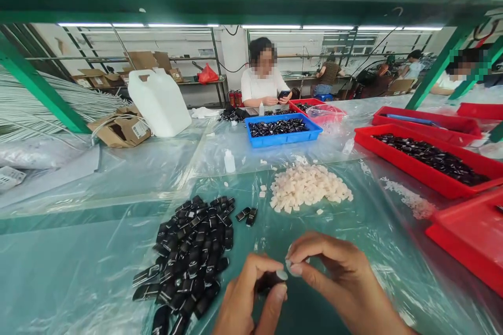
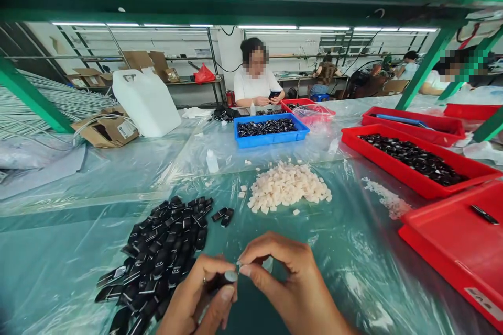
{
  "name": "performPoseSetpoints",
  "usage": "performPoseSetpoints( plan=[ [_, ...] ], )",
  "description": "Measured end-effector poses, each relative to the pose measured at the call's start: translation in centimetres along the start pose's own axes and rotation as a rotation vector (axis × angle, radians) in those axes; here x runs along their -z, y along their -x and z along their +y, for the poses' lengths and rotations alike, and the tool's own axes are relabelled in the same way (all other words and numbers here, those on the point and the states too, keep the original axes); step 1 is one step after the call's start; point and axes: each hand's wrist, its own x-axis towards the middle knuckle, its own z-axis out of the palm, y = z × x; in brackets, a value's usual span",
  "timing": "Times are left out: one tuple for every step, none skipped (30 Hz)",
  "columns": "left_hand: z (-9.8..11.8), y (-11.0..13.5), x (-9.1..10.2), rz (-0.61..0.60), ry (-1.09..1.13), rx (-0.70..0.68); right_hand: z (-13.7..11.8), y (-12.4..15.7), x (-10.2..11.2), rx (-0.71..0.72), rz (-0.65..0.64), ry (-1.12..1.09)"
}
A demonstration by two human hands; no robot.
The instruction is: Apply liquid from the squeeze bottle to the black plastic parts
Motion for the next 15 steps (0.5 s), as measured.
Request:
performPoseSetpoints(
  plan=[
    [0.1,0.0,0.1,-0.004,0.002,0.003,0.0,0.0,-0.2,0.024,0.004,0.010],
    [0.3,-0.1,0.2,-0.009,0.007,0.004,0.0,0.1,-0.3,0.048,0.003,0.020],
    [0.4,-0.1,0.3,-0.015,0.014,0.005,0.0,0.2,-0.5,0.071,0.001,0.028],
    [0.5,-0.1,0.3,-0.021,0.024,0.005,0.1,0.3,-0.6,0.086,-0.001,0.034],
    [0.6,-0.1,0.3,-0.025,0.037,0.006,0.2,0.4,-0.6,0.098,-0.001,0.036],
    [0.6,-0.1,0.3,-0.028,0.051,0.008,0.2,0.5,-0.7,0.109,0.002,0.035],
    [0.7,-0.1,0.2,-0.031,0.067,0.010,0.3,0.7,-0.7,0.119,0.006,0.035],
    [0.6,-0.1,0.1,-0.032,0.086,0.015,0.4,0.8,-0.8,0.134,0.008,0.037],
    [0.6,0.0,0.0,-0.034,0.107,0.021,0.4,0.9,-0.8,0.151,0.009,0.041],
    [0.5,0.1,-0.2,-0.037,0.132,0.030,0.4,1.0,-0.8,0.172,0.009,0.046],
    [0.5,0.3,-0.4,-0.041,0.159,0.040,0.4,1.0,-0.8,0.193,0.006,0.055],
    [0.4,0.4,-0.5,-0.046,0.187,0.054,0.4,1.0,-0.8,0.212,0.005,0.065],
    [0.4,0.5,-0.7,-0.052,0.215,0.070,0.3,1.0,-0.8,0.230,0.003,0.077],
    [0.4,0.7,-0.8,-0.058,0.241,0.086,0.3,0.9,-0.8,0.242,-0.002,0.087],
    [0.5,0.8,-0.9,-0.064,0.266,0.100,0.2,0.9,-0.8,0.247,-0.007,0.095]
  ],
)
